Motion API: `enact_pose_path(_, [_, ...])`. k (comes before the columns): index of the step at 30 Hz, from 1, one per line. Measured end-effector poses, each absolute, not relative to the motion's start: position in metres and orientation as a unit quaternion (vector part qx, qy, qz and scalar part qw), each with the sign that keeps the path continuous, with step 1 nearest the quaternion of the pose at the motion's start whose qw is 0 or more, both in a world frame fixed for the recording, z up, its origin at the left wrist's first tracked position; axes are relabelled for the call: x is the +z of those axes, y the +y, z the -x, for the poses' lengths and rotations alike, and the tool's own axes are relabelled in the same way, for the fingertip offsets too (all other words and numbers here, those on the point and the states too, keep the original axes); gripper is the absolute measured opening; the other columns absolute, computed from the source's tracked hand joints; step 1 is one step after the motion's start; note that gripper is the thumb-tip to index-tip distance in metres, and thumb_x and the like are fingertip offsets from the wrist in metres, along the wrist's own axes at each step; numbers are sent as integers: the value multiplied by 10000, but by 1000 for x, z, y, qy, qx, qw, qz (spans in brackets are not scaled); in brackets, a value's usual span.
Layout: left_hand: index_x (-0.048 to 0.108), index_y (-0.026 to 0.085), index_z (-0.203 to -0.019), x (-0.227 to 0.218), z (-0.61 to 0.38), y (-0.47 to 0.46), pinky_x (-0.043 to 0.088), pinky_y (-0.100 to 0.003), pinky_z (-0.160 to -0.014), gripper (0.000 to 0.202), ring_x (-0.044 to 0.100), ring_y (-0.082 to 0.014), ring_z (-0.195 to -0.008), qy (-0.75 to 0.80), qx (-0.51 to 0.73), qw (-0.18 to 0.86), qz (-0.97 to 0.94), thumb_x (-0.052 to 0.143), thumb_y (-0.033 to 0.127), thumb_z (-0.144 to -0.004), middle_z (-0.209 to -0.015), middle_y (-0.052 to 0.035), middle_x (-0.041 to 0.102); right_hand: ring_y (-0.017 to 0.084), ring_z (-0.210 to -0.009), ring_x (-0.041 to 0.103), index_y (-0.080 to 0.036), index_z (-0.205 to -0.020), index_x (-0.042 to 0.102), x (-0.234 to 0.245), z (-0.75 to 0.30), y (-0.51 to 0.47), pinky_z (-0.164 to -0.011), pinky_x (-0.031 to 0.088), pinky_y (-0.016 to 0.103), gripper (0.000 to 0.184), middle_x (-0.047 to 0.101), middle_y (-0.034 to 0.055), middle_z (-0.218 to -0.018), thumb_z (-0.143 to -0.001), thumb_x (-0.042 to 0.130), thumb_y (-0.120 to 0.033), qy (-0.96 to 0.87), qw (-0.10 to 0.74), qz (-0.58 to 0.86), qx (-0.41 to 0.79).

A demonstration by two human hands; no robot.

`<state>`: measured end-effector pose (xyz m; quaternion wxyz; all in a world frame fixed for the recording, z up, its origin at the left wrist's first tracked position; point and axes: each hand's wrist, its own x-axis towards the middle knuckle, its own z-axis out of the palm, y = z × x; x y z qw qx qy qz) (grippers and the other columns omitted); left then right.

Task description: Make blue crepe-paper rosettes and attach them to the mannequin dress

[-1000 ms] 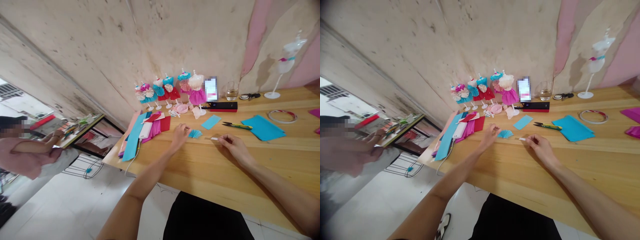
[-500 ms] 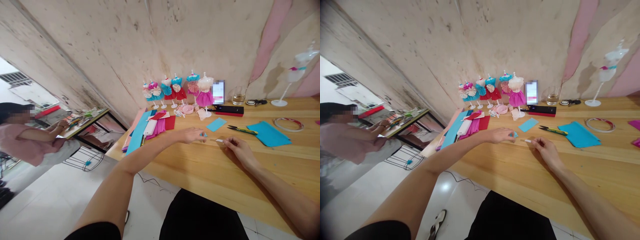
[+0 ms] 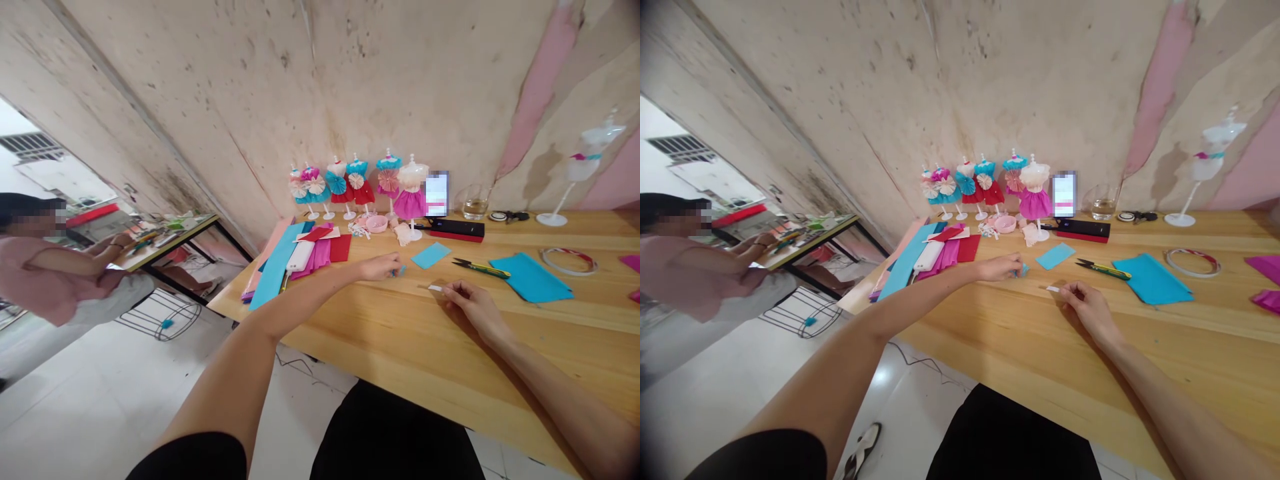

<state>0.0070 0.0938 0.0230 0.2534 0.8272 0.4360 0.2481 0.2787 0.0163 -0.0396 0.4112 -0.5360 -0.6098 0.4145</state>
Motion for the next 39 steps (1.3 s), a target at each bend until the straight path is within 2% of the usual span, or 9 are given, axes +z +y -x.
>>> enact_pose_path(5, [654, 187, -815, 24, -22, 82, 409, -353, -993, 82, 545, -198, -1097, 402, 289, 287, -820, 675, 190, -736, -1141, -76, 595, 194, -681, 567, -228, -824, 619, -24, -278, 9, -637, 419, 321, 350, 633, 14, -730, -781, 626, -575, -572, 436, 508, 475])
enact_pose_path(8, [613, 193, -973, 17, -52, 67, 454, -335, -911, 217, 580, -176, -1031, 406, 442, 443, -666, 635, 336, -811, -1186, -73, 590, 171, -736, 547, -229, -838, 599, -5, -274, -2, -675, 427, 298, 304, 612, 11, -824, -786, 653, -523, -530, 487, 445, 533])
enact_pose_path(11, [583, 184, -1010, 11, -87, 56, 461, -298, -827, 284, 598, -150, -915, 403, 487, 568, -526, 634, 376, -806, -1077, -66, 629, 161, -756, 537, -234, -857, 602, 12, -269, -14, -702, 444, 299, 244, 588, 22, -886, -796, 665, -462, -479, 510, 392, 597])
enact_pose_path(16, [566, 179, -955, 8, -123, 50, 432, -255, -759, 236, 574, -118, -862, 394, 592, 535, -456, 662, 302, -778, -1128, -53, 622, 157, -710, 509, -267, -862, 600, 26, -269, -24, -645, 443, 310, 167, 572, 25, -891, -848, 599, -434, -418, 569, 365, 607])
enact_pose_path(20, [546, 177, -930, 5, -129, 49, 440, -262, -759, 203, 584, -122, -859, 366, 626, 520, -451, 646, 299, -801, -1157, -63, 620, 163, -753, 525, -308, -985, 635, 25, -270, -23, -657, 437, 318, 182, 605, 20, -999, -849, 607, -426, -450, 600, 384, 539])
enact_pose_path(25, [536, 175, -927, -4, -134, 41, 449, -276, -794, 218, 600, -146, -888, 340, 620, 544, -452, 657, 319, -817, -1006, -61, 655, 245, -1101, 543, -330, -1291, 553, 8, -266, -14, -892, 431, 406, 474, 595, 48, -1257, -840, 648, -438, -544, 577, 481, 373])
enact_pose_path(29, [524, 176, -940, -12, -139, 36, 457, -306, -862, 235, 607, -158, -944, 335, 616, 567, -433, 673, 307, -812, -1011, -63, 651, 268, -1143, 549, -310, -1421, 417, -4, -268, -5, -992, 379, 492, 602, 640, 65, -1183, -868, 612, -449, -621, 538, 521, 232])
enact_pose_path(33, [517, 183, -956, -17, -142, 37, 468, -331, -883, 257, 604, -164, -976, 332, 621, 588, -398, 684, 310, -808, -1027, -65, 640, 284, -1129, 537, -276, -1458, 354, -8, -272, 0, -985, 379, 508, 631, 638, 82, -1184, -888, 585, -416, -668, 516, 533, 65])
enact_pose_path(39, [598, 192, -1020, -18, -137, 37, 468, -319, -876, 261, 586, -165, -976, 333, 604, 592, -417, 674, 335, -816, -1049, -63, 631, 314, -1054, 561, -238, -1454, 338, -12, -271, 4, -919, 398, 503, 651, 686, 77, -1043, -882, 593, -417, -705, 472, 529, -21])
